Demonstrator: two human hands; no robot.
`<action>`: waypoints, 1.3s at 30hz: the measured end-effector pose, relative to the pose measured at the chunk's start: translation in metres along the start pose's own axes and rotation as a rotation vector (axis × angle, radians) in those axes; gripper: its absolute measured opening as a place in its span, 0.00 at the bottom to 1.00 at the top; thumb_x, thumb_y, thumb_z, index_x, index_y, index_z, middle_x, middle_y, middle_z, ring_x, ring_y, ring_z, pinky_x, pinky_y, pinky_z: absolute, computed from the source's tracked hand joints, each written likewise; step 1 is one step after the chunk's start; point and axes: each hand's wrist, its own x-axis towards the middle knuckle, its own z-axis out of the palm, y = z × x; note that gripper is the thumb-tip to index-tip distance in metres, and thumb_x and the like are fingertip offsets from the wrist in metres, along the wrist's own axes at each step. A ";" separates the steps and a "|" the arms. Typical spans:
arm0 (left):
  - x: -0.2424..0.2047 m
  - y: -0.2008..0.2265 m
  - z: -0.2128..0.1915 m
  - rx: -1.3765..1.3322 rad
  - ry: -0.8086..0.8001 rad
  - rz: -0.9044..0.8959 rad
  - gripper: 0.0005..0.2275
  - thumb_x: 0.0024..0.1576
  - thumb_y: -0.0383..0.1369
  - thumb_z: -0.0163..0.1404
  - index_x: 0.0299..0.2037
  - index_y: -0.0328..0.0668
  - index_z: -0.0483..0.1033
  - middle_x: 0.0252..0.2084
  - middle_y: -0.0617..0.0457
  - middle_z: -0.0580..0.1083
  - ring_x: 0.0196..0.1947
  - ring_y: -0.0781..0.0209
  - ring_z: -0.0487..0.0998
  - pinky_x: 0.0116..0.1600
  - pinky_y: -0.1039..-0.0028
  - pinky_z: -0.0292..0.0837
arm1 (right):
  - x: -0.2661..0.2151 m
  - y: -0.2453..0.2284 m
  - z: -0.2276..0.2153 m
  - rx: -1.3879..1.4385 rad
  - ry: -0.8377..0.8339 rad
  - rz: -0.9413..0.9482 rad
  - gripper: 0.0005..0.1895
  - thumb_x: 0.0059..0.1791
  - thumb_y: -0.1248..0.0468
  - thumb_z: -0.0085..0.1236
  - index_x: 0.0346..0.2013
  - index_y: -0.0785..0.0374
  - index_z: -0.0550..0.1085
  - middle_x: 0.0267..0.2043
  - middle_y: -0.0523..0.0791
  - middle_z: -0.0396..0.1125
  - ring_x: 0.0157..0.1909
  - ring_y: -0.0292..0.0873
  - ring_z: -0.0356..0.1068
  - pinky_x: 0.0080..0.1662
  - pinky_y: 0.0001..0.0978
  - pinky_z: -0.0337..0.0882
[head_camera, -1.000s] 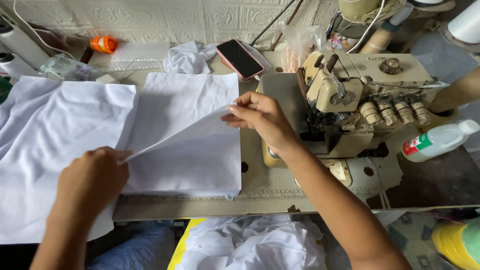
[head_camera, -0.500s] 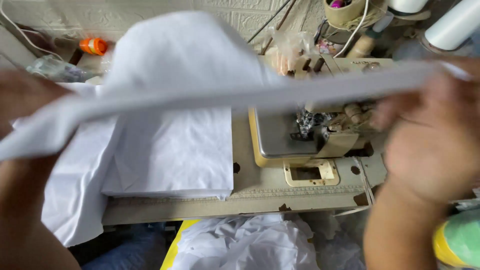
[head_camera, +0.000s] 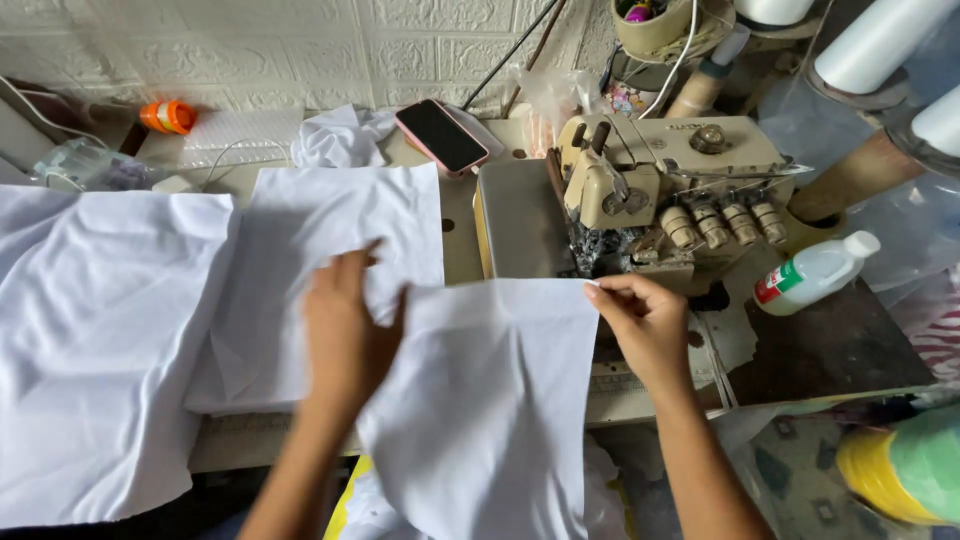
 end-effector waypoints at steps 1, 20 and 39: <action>-0.006 0.014 0.022 -0.116 -0.011 0.115 0.21 0.53 0.28 0.59 0.57 0.35 0.75 0.46 0.36 0.76 0.49 0.35 0.79 0.55 0.51 0.72 | 0.001 0.004 0.000 -0.018 0.004 -0.033 0.07 0.43 0.64 0.73 0.35 0.60 0.84 0.22 0.44 0.71 0.20 0.31 0.63 0.24 0.19 0.62; -0.018 0.085 0.128 0.093 -0.059 0.540 0.22 0.67 0.41 0.39 0.65 0.32 0.69 0.68 0.40 0.69 0.71 0.48 0.66 0.72 0.55 0.55 | -0.046 0.017 -0.022 0.005 -0.165 0.140 0.17 0.50 0.52 0.55 0.44 0.60 0.75 0.31 0.42 0.72 0.29 0.36 0.66 0.32 0.26 0.64; -0.024 0.038 0.019 0.302 -0.985 0.029 0.18 0.60 0.46 0.43 0.25 0.40 0.71 0.31 0.47 0.74 0.31 0.41 0.73 0.39 0.54 0.66 | -0.141 0.094 -0.032 0.366 0.077 0.657 0.11 0.40 0.75 0.69 0.37 0.77 0.84 0.35 0.57 0.80 0.39 0.48 0.77 0.47 0.35 0.75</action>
